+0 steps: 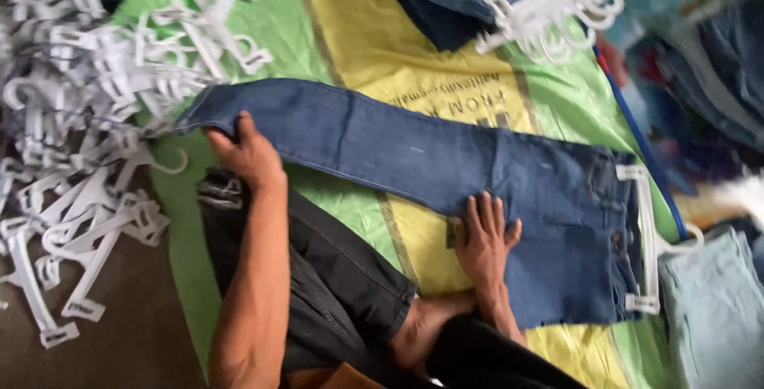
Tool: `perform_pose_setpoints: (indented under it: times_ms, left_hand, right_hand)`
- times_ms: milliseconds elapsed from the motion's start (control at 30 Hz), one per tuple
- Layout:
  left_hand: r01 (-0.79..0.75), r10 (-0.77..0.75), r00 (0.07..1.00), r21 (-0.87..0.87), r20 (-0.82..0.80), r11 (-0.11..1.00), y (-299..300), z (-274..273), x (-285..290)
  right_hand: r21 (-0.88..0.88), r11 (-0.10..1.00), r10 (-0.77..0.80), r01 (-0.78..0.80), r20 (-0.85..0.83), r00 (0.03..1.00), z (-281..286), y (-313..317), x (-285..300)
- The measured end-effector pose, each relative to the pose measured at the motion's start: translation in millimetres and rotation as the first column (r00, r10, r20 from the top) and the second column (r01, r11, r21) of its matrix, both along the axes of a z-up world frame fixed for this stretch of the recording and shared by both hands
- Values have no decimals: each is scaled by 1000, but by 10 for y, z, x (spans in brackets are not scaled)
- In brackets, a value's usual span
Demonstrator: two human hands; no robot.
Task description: The person folds a pair of dark blue jeans on a green and yellow tarp, then places them aside. They then unfold a pair of light blue jeans, smooth them out, and attach a white plastic hanger to the waistband before folding them again.
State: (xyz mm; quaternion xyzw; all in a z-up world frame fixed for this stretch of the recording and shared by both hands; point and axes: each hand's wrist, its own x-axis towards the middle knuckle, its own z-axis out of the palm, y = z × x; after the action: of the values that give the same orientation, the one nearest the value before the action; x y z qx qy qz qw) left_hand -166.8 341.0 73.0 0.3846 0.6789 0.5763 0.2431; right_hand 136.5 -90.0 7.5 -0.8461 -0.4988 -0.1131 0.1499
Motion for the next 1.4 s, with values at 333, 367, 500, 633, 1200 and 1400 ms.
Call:
perform_pose_setpoints:
  times_ms: [333,367,500,633,1200,1400]
  left_hand:
    - [517,-481,830,69,-282,853,-682,-98,354]
    - [592,-488,766,161,-419,790,-729,-150,437]
    - [810,-570,564,264,-598,524,-966,-2166,601]
    - [935,-647,353,282,-676,216,-1974,-258,1427]
    - [641,-883,414,-619,-220,454,-770,-846,673]
    - [616,-884,455,-678,-110,402,-873,-924,834]
  right_hand:
    - [-101,969,214,-226,-115,970,104,174,-470]
    - [-97,966,227,-241,-136,965,93,190,-468]
    - [48,974,226,-221,-297,928,71,173,-389]
    - [255,956,257,-146,-482,838,-368,38,-208]
    - [-103,551,368,828,-861,-352,116,276,18]
    - [-71,689,-34,721,-997,-66,365,395,668]
